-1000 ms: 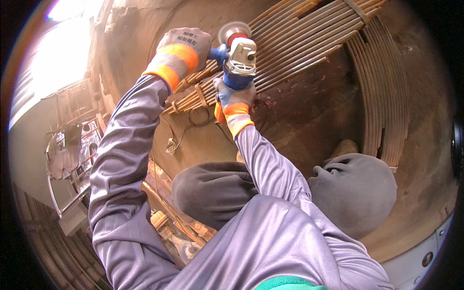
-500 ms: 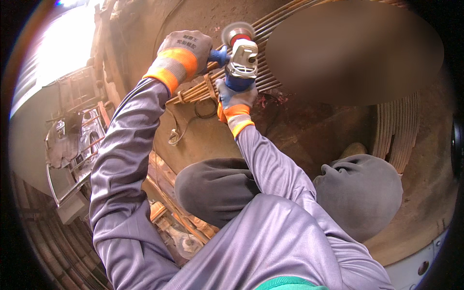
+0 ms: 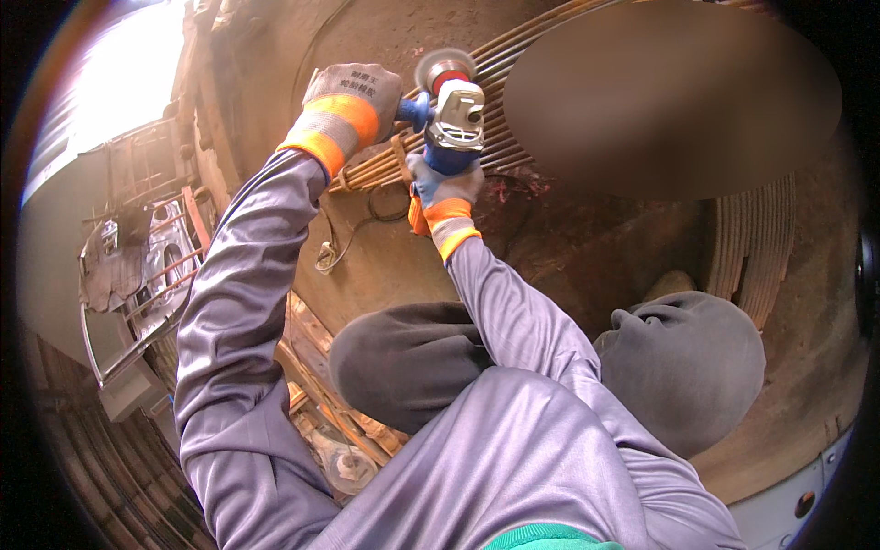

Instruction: The person uses an angle grinder to cut and smooth a bundle of metal rods. They reposition the rods and the grinder multiple times to work on different sections, generating sparks throughout the process.

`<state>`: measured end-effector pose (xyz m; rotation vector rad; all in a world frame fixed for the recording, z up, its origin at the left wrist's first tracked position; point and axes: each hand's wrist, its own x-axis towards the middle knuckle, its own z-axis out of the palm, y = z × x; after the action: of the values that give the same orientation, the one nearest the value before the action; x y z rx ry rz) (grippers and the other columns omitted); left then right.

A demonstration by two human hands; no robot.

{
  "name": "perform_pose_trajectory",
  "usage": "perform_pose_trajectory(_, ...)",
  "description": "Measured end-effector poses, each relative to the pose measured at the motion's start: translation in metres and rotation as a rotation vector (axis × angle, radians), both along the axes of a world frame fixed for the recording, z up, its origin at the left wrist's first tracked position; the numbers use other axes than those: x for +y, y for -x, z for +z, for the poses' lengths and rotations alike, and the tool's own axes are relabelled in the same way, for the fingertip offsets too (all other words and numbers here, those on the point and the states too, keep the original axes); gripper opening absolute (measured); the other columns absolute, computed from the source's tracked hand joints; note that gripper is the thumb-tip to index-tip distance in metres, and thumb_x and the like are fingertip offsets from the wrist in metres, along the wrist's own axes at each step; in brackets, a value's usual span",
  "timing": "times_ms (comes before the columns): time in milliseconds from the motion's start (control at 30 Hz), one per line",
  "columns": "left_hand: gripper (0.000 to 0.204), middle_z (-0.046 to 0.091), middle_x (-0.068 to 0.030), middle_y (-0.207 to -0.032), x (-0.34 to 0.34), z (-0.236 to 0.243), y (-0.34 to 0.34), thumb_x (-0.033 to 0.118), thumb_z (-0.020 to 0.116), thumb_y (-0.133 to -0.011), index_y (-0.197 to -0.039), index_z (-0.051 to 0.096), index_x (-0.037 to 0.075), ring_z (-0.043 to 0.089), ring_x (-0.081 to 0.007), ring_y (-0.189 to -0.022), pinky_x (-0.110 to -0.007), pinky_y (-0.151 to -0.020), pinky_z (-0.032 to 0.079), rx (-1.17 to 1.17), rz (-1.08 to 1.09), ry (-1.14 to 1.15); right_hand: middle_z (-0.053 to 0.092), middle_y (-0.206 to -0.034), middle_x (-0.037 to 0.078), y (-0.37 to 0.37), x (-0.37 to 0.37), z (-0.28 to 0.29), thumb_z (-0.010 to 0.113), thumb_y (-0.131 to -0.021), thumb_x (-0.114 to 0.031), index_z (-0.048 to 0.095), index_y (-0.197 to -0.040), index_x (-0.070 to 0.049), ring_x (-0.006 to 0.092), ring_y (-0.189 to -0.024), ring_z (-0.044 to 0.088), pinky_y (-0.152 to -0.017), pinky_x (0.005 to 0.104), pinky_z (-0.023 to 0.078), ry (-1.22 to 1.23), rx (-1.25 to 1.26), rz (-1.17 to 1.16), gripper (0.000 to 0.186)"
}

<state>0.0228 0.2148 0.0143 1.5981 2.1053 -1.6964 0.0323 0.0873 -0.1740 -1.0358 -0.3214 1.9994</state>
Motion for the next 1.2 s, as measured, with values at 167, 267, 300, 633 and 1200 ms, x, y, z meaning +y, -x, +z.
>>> perform_pose_trajectory(167,0.021,0.077,-0.0149,-0.104,-0.004,-0.001,0.006,0.022,0.074,-0.084,-0.103,0.08,0.014,0.075,-0.0345,-0.097,-0.045,-0.087,0.061,-0.007,0.019,0.016,0.073,-0.1,0.004,0.016,-0.008,-0.01,0.088,-0.067,-0.003,0.064,-0.116,-0.005,0.0148,-0.081,0.069,-0.077,0.0329,0.058,0.06,0.111,-0.027,0.055)
perform_pose_trajectory(267,0.02,0.078,-0.0145,-0.104,-0.01,0.001,0.014,0.023,0.074,-0.085,-0.102,0.081,0.015,0.075,-0.0343,-0.097,-0.045,-0.086,0.061,-0.003,0.016,-0.004,0.073,-0.102,0.004,0.022,-0.015,-0.009,0.089,-0.066,-0.002,0.064,-0.119,-0.005,0.0149,-0.082,0.069,-0.079,0.0329,0.058,0.068,0.152,-0.059,0.059)
perform_pose_trajectory(300,0.02,0.078,-0.0144,-0.104,-0.011,0.002,0.016,0.023,0.074,-0.085,-0.102,0.081,0.015,0.076,-0.0343,-0.096,-0.045,-0.086,0.061,-0.001,0.014,-0.013,0.073,-0.102,0.003,0.023,-0.016,-0.008,0.089,-0.066,-0.002,0.063,-0.119,-0.005,0.0149,-0.083,0.068,-0.079,0.0328,0.058,0.057,0.15,-0.076,0.06)
perform_pose_trajectory(633,0.019,0.078,-0.0145,-0.103,-0.016,0.002,0.016,0.024,0.073,-0.087,-0.102,0.081,0.016,0.076,-0.0342,-0.096,-0.045,-0.086,0.061,-0.003,0.006,-0.035,0.072,-0.109,0.005,0.017,-0.012,-0.009,0.09,-0.065,-0.003,0.061,-0.126,-0.004,0.0168,-0.092,0.069,-0.088,0.0331,0.056,-0.004,0.025,0.016,0.067)
perform_pose_trajectory(1200,0.019,0.077,-0.0153,-0.106,-0.034,0.0,0.03,0.023,0.072,-0.088,-0.104,0.08,0.016,0.075,-0.0354,-0.099,-0.046,-0.088,0.06,-0.024,0.078,-0.048,0.07,-0.103,0.002,0.026,-0.028,-0.02,0.089,-0.067,0.002,0.062,-0.124,-0.006,0.0143,-0.086,0.066,-0.078,0.0315,0.058,0.068,0.184,-0.017,0.064)
